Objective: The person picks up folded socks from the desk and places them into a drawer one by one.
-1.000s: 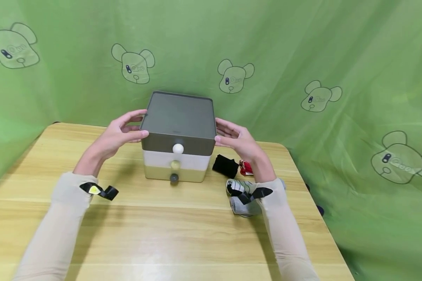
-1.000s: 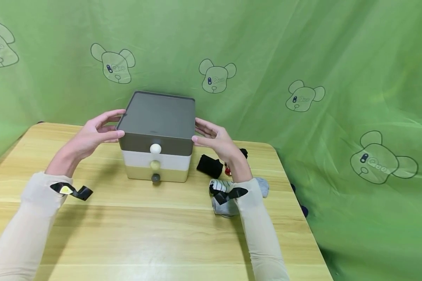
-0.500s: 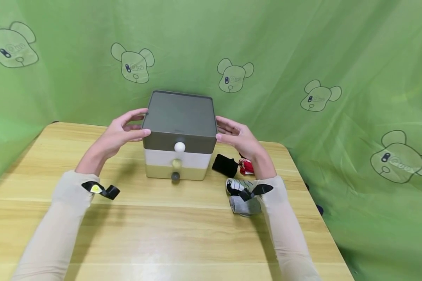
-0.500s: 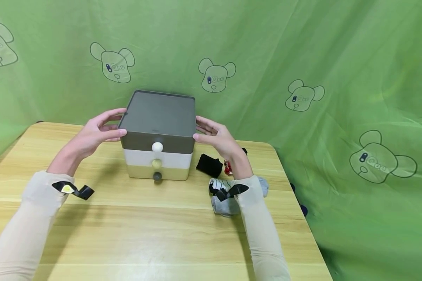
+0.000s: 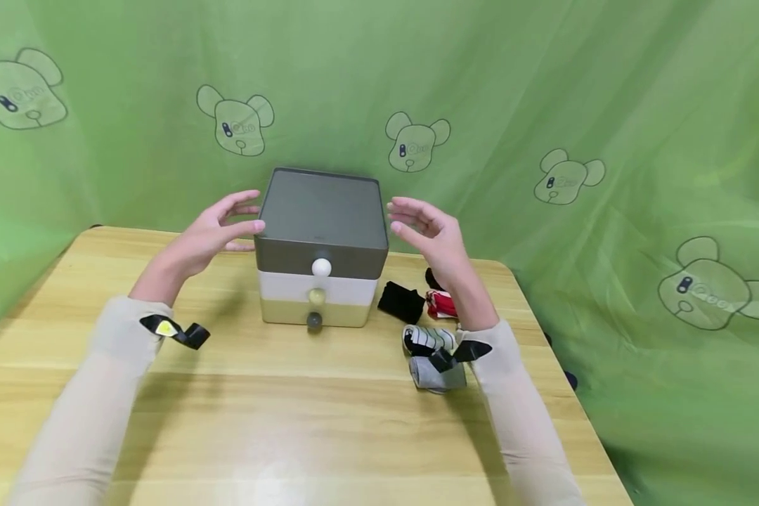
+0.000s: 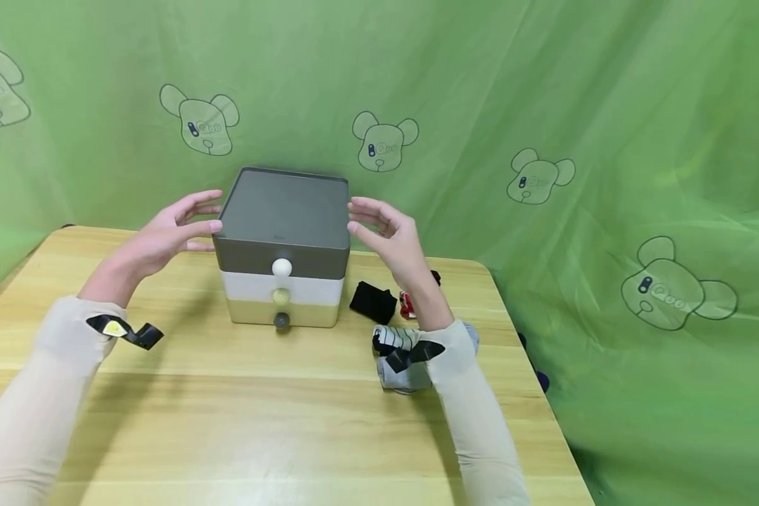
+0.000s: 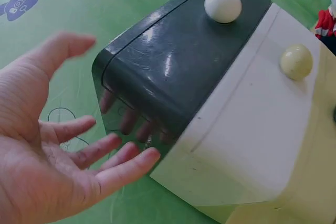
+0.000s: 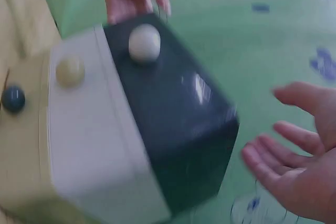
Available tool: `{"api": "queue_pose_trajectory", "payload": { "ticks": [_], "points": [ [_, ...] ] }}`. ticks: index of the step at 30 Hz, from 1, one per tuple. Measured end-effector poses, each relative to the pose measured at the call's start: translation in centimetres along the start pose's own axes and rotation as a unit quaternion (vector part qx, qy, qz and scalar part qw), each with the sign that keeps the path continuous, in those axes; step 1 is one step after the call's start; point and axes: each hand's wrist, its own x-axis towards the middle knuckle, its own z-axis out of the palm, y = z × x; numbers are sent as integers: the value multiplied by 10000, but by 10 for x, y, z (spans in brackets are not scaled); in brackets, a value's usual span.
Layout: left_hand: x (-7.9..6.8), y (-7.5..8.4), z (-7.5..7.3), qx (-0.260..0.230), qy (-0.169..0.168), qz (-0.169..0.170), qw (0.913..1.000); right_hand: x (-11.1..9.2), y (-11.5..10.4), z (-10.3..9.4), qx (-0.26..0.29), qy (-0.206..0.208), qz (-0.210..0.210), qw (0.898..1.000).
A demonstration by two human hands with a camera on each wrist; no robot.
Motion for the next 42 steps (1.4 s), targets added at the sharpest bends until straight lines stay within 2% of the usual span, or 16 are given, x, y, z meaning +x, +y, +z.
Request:
{"api": "queue_pose_trajectory", "payload": {
  "ticks": [2,3,6,9,12,14,18,26,29,34,42],
  "points": [
    [5,3,-3,44,-33,-153,9999,-4,-9,9,183,-137,-202,9995],
    [9,5,-5,39,-63,-222,9997,-5,-13,14,303,-338,-155,9988],
    [18,8,-10,-86,-196,-412,9989,-9,-18,27,387,-1209,404,9911],
    [26,9,-15,-267,-369,-555,9974,-11,-12,40,345,-2007,1242,9711],
    [32,9,-18,-474,-478,-642,9957,-14,0,53,463,-2415,1974,9490],
    [35,9,-18,-646,-496,-682,9943,-15,8,60,712,-2471,2397,9362],
    [38,9,-17,-906,-401,-805,9918,-15,21,73,1347,-2337,2885,9187],
    [40,14,-16,-996,-339,-998,9894,-10,34,92,2744,-2020,3197,8842],
    [40,17,-17,-1076,-392,-1069,9877,-10,35,96,2948,-1876,3184,8812],
    [40,19,-17,-1142,-435,-1168,9856,-13,34,98,2889,-1738,3204,8853],
    [40,20,-17,-1248,-472,-1205,9837,-28,29,100,2613,-1930,3186,8905]
  ]
}}
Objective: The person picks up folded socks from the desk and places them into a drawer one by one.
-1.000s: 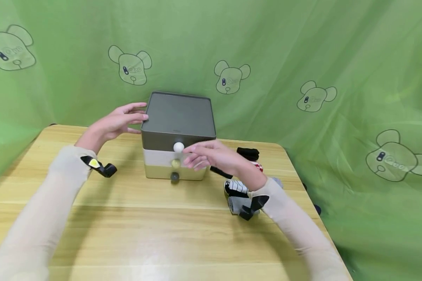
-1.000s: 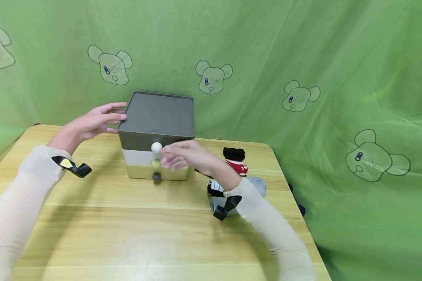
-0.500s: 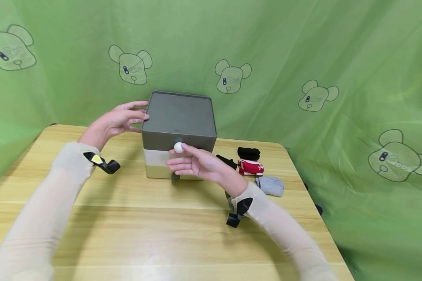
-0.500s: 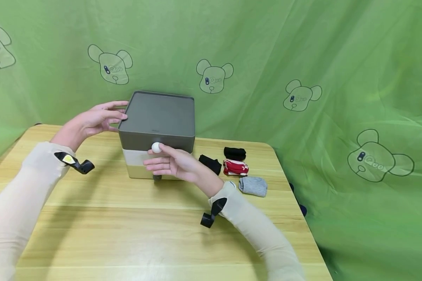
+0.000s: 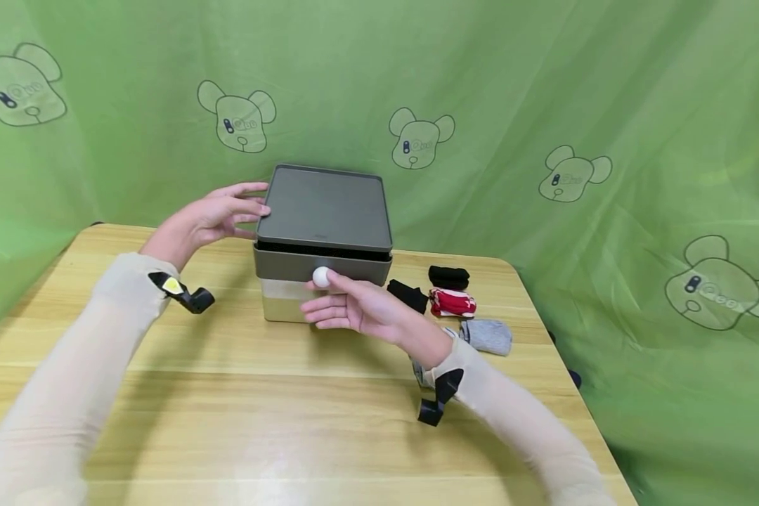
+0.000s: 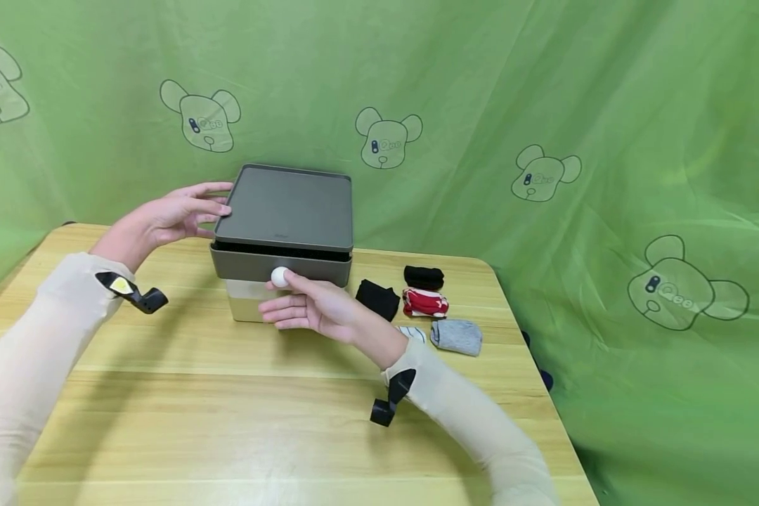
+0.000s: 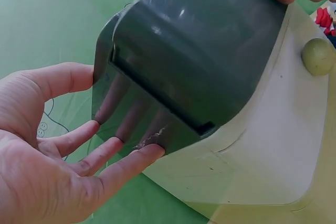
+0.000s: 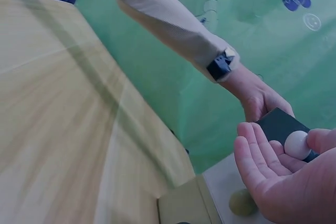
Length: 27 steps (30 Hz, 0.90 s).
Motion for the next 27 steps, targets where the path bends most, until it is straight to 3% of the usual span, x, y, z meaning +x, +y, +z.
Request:
{"api": "queue_pose_trajectory", "payload": {
  "ticks": [5,11,21,27],
  "points": [
    [0,-3,-1,-30,-63,40,10000,-11,8,5,-661,29,-20,9978],
    [2,-7,-5,-44,-160,123,9998,-27,20,13,-1357,254,-330,9899],
    [0,-8,-6,38,-250,195,9995,-53,50,36,-1760,410,-963,9788],
    [0,-7,-5,28,-218,185,9996,-61,60,43,-1744,351,-973,9792]
  ]
}}
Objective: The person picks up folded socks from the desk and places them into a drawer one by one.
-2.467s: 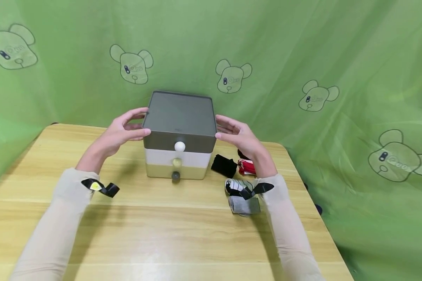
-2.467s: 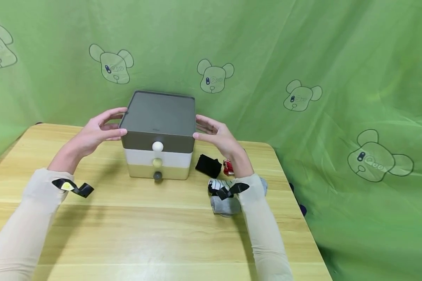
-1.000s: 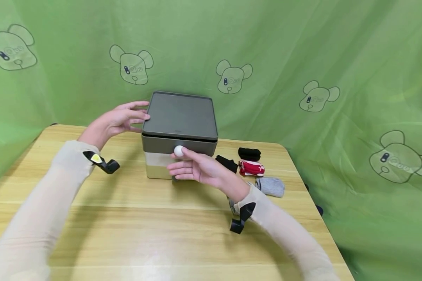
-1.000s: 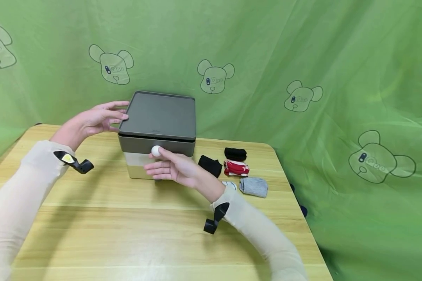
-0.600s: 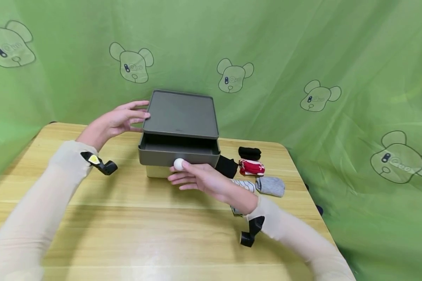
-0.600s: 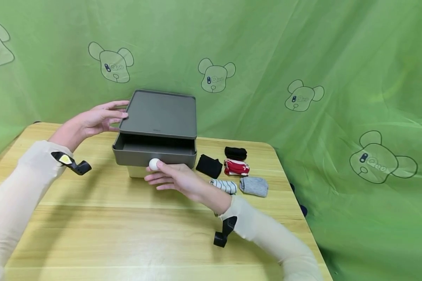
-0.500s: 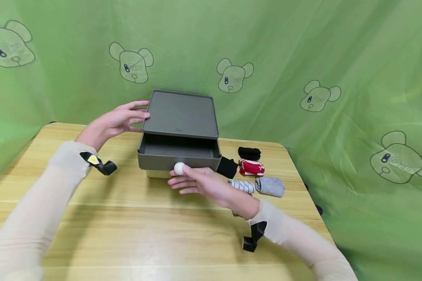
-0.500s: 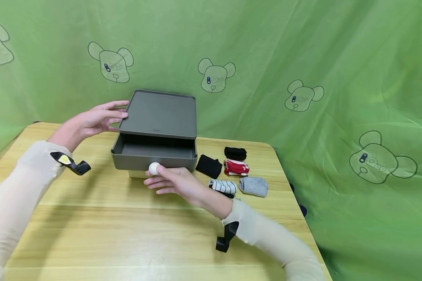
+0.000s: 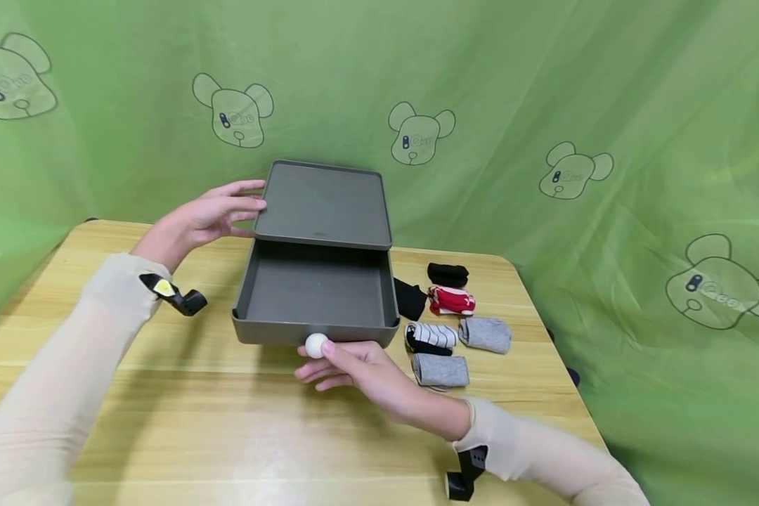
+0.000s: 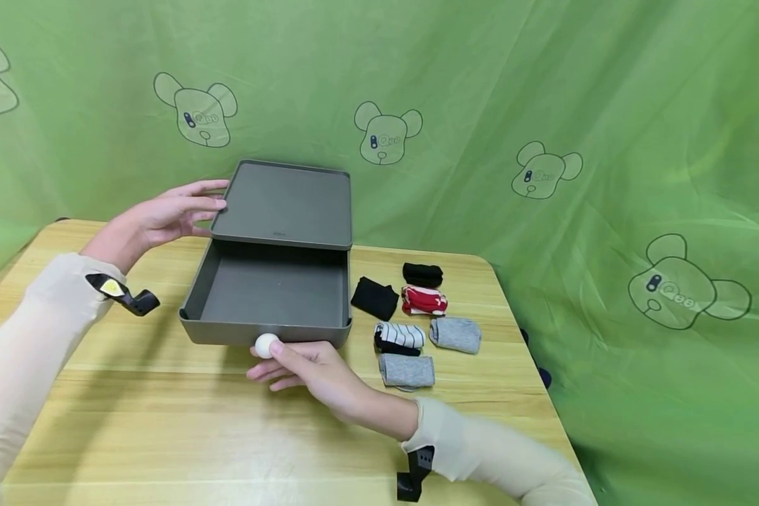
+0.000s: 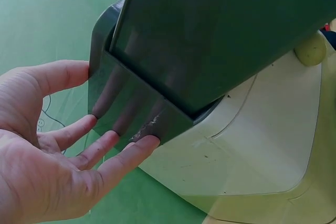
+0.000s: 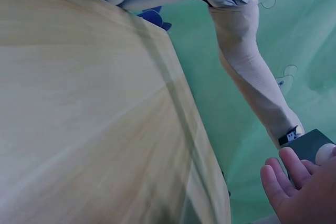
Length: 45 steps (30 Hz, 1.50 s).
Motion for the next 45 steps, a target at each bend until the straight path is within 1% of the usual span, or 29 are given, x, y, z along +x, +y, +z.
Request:
{"api": "queue_pose_trajectory", "payload": {
  "ticks": [3,5,7,9,10,12,14,15,16,17,18,20,21,23,25,26,28,31,33,36,39,42,45],
  "points": [
    [0,1,1,-9,20,-3,10000,-2,1,1,7,-32,35,10000],
    [0,1,2,-9,31,-11,10000,-2,-1,0,-42,-123,87,9999],
    [0,0,2,-11,40,-21,10000,-3,-4,-2,-172,-394,134,9990],
    [1,0,2,-10,45,-31,10000,-6,-10,-6,-443,-837,107,9955],
    [1,0,2,-3,48,-37,10000,-8,-14,-9,-603,-1108,25,9920],
    [1,0,2,-15,62,-46,10000,-11,-26,-15,-923,-1658,-353,9812],
    [1,0,2,-20,66,-55,10000,-16,-42,-23,-1217,-1985,-878,9685],
    [0,0,2,-28,70,-59,10000,-19,-52,-29,-1340,-2025,-1170,9630],
    [0,0,2,-30,73,-52,10000,-21,-62,-34,-1458,-1959,-1467,9586],
    [0,0,2,-28,76,-43,10000,-24,-72,-41,-1604,-1809,-1749,9544],
    [0,0,3,-29,77,-36,10000,-27,-81,-49,-1749,-1563,-1961,9521],
    [-1,1,3,-12,78,-28,10000,-32,-97,-67,-2071,-874,-2186,9496],
    [-1,1,3,-7,75,-24,10000,-34,-104,-78,-2218,-511,-2179,9491],
    [-1,1,3,7,74,-23,10000,-34,-110,-100,-2474,108,-2007,9478],
    [-1,1,3,11,75,-27,10000,-32,-107,-123,-2758,561,-1652,9452],
    [-1,1,3,4,76,-28,10000,-30,-103,-134,-2931,707,-1463,9422],
    [0,0,2,-7,78,-31,10000,-24,-87,-157,-3296,831,-1075,9343],
    [1,-2,2,-37,67,-47,10000,-16,-57,-185,-3925,748,-537,9151],
    [2,-3,2,-53,67,-58,9999,-14,-36,-198,-4219,608,-227,9043],
    [3,-4,2,-74,72,-63,9999,-14,-12,-210,-4542,407,127,8899],
    [4,-5,2,-80,73,-58,9999,-16,5,-215,-4753,251,417,8785],
    [2,-4,2,-75,56,-40,9999,-17,17,-218,-4874,197,611,8708],
    [1,-3,2,-74,70,-24,9999,-16,25,-220,-4855,198,753,8708]
  ]
}}
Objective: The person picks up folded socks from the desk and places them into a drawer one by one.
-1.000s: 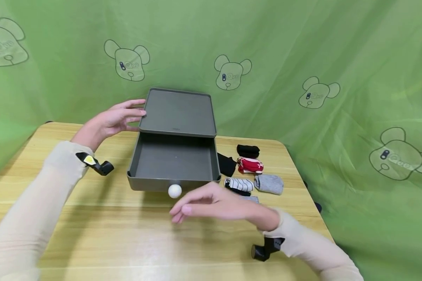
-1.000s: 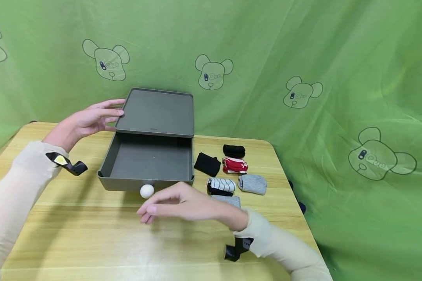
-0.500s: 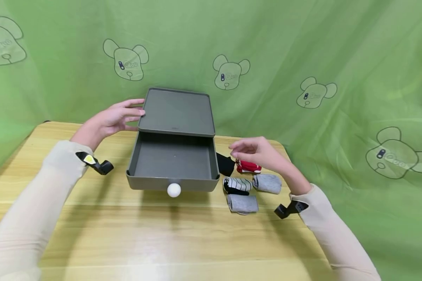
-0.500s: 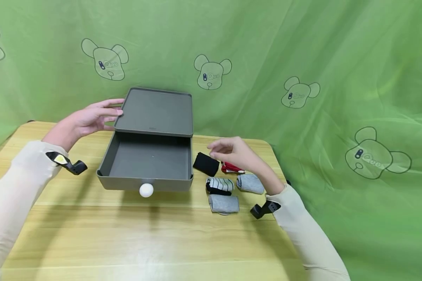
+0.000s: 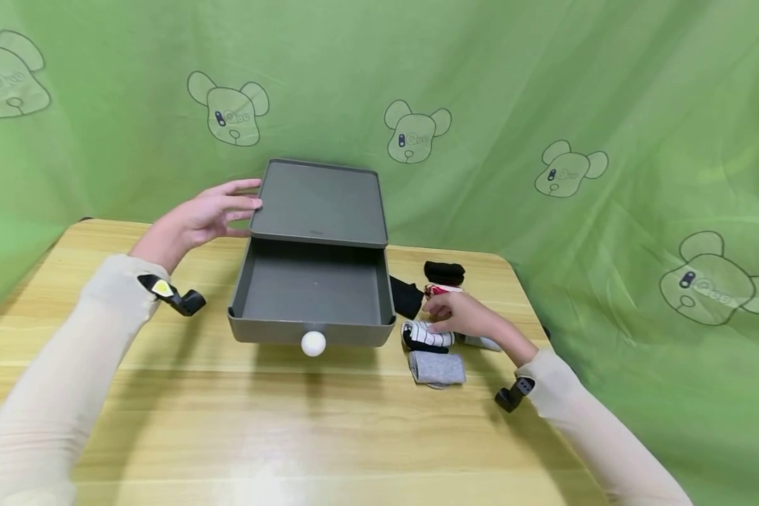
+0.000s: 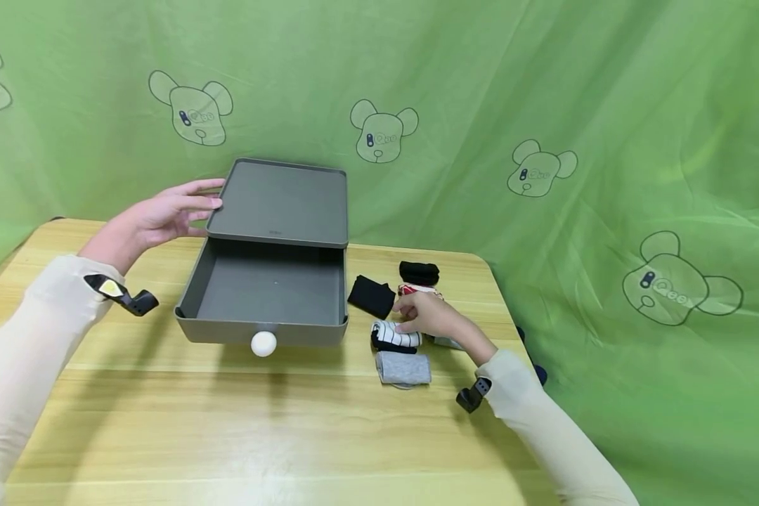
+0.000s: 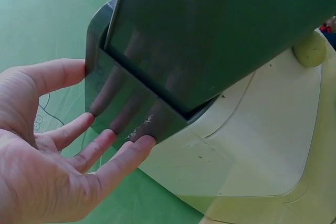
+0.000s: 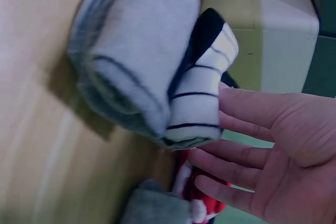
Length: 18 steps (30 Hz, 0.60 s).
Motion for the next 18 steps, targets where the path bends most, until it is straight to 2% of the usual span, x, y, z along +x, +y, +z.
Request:
{"api": "queue_pose_trajectory", "payload": {
  "ticks": [4,11,15,18],
  "points": [
    [0,0,-1,0,15,11,10000,1,4,2,3,-182,-27,9998],
    [0,-1,-1,-21,-8,7,10000,0,8,2,-40,-731,-342,9967],
    [1,-1,-1,-14,2,14,10000,3,6,5,-212,-682,-530,9960],
    [1,-1,-2,-1,7,19,10000,6,4,7,-214,-645,-501,9964]
  ]
}}
